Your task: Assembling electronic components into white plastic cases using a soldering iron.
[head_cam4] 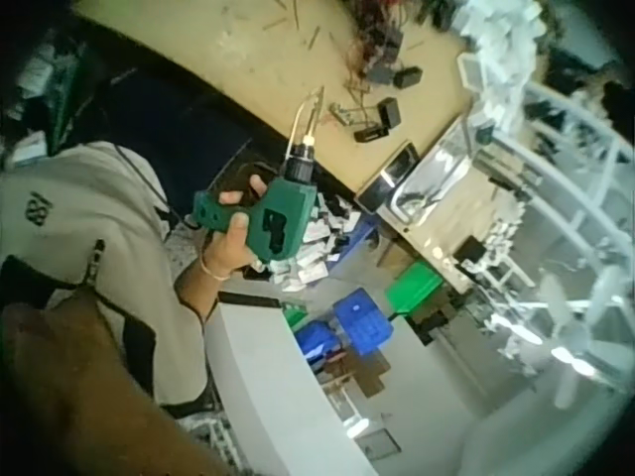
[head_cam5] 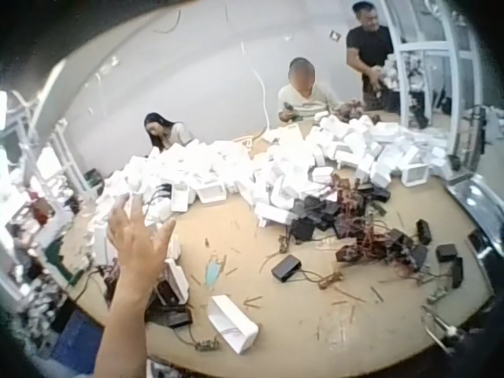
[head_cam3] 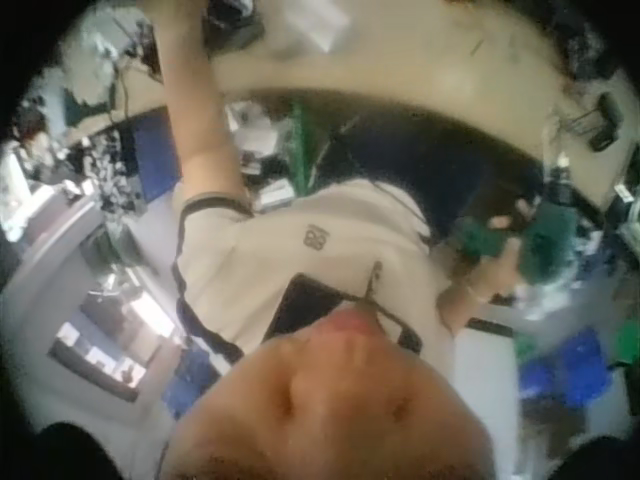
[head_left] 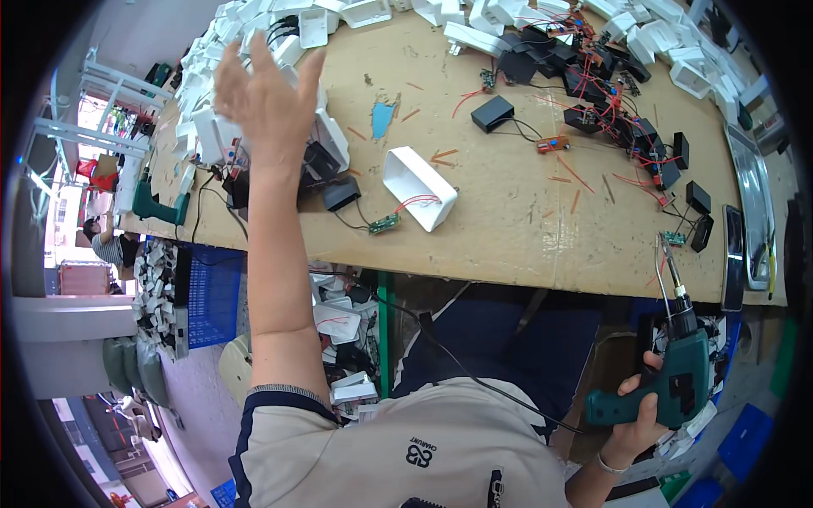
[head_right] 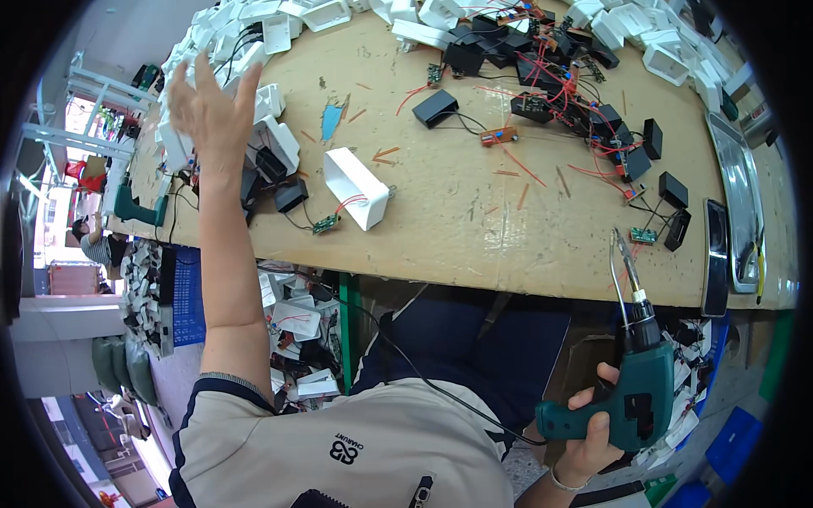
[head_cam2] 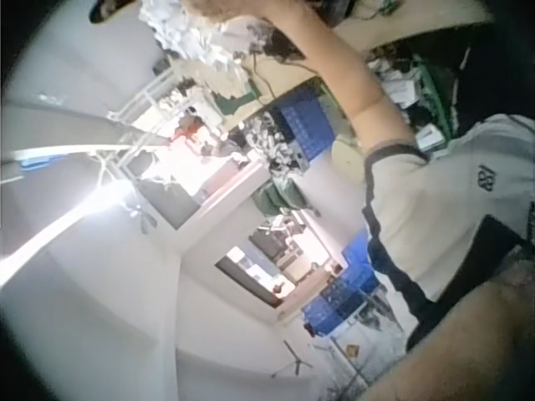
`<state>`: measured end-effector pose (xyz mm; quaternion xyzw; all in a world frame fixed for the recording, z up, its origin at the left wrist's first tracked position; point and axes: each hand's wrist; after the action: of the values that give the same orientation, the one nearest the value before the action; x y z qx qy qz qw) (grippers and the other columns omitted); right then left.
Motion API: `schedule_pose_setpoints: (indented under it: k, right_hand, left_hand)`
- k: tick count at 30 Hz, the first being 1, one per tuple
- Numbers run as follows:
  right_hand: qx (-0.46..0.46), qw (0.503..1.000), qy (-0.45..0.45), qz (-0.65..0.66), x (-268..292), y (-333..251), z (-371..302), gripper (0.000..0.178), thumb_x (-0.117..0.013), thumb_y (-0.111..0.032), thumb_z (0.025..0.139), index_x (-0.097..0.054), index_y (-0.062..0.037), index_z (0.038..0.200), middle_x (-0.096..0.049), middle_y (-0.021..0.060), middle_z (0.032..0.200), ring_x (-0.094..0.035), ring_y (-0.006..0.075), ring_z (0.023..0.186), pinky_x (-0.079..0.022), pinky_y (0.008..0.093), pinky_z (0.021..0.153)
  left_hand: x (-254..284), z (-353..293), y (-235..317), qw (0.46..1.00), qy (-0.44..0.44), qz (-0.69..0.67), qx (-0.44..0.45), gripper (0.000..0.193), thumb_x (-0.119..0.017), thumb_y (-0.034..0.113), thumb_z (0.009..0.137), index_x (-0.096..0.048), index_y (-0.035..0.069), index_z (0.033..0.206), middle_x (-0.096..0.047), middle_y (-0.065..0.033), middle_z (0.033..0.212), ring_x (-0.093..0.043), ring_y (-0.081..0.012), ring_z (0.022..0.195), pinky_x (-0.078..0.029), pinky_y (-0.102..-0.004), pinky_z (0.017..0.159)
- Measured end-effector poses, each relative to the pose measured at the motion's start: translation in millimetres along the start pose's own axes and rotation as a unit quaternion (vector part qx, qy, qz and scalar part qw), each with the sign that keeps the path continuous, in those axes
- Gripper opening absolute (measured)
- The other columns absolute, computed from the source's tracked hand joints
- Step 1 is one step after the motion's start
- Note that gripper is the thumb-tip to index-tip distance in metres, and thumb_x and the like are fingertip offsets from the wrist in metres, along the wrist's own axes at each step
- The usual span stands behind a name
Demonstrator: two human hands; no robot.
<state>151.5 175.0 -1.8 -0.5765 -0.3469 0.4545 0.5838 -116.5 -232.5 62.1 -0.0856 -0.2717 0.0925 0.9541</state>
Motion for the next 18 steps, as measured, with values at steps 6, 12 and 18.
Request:
schedule_pose_setpoints:
  k: [6, 12, 18]
  right_hand:
    - [-0.009, 1.000, 0.018, -0.008, 4, 4, 7, 0.057, -0.056, -0.021, 0.082, -0.029, 0.0061, 0.124, -0.050, 0.0219, 0.109, -0.055, 0.0145, 0.066, -0.047, 0.0213, 0.054]
    - [-0.012, 0.999, 0.034, -0.004, 7, 7, 9, 0.058, -0.057, -0.021, 0.082, -0.028, 0.0050, 0.125, -0.050, 0.0219, 0.109, -0.056, 0.0148, 0.067, -0.047, 0.0217, 0.054]
    - [-0.015, 0.999, 0.029, 0.025, 13, 10, 11, 0.059, -0.058, -0.020, 0.081, -0.028, 0.0049, 0.126, -0.049, 0.0226, 0.109, -0.056, 0.0149, 0.067, -0.047, 0.0223, 0.054]
  left_hand:
    - [-55, 49, 119, 0.799, -0.438, -0.386, 0.143, 0.052, -0.045, 0.048, 0.081, -0.055, -0.002, 0.093, -0.060, -0.0138, 0.070, -0.062, -0.0231, 0.064, -0.045, -0.0354, 0.064]
    - [-103, 49, 166, 0.665, -0.517, -0.447, 0.300, 0.046, -0.054, 0.037, 0.078, -0.049, -0.001, 0.102, -0.056, -0.0173, 0.089, -0.061, -0.0223, 0.062, -0.047, -0.0300, 0.052]
    - [-111, 59, 111, 0.756, -0.377, -0.466, 0.262, 0.023, -0.044, 0.010, 0.075, -0.054, -0.002, 0.091, -0.055, -0.0136, 0.070, -0.055, -0.0209, 0.067, -0.043, -0.0344, 0.057]
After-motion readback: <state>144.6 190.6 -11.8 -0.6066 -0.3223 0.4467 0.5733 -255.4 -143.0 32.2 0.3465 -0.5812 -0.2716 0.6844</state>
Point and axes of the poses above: each hand's wrist, its own z-axis towards the middle knuckle, its own x-axis out of the back of the hand, y = z × x
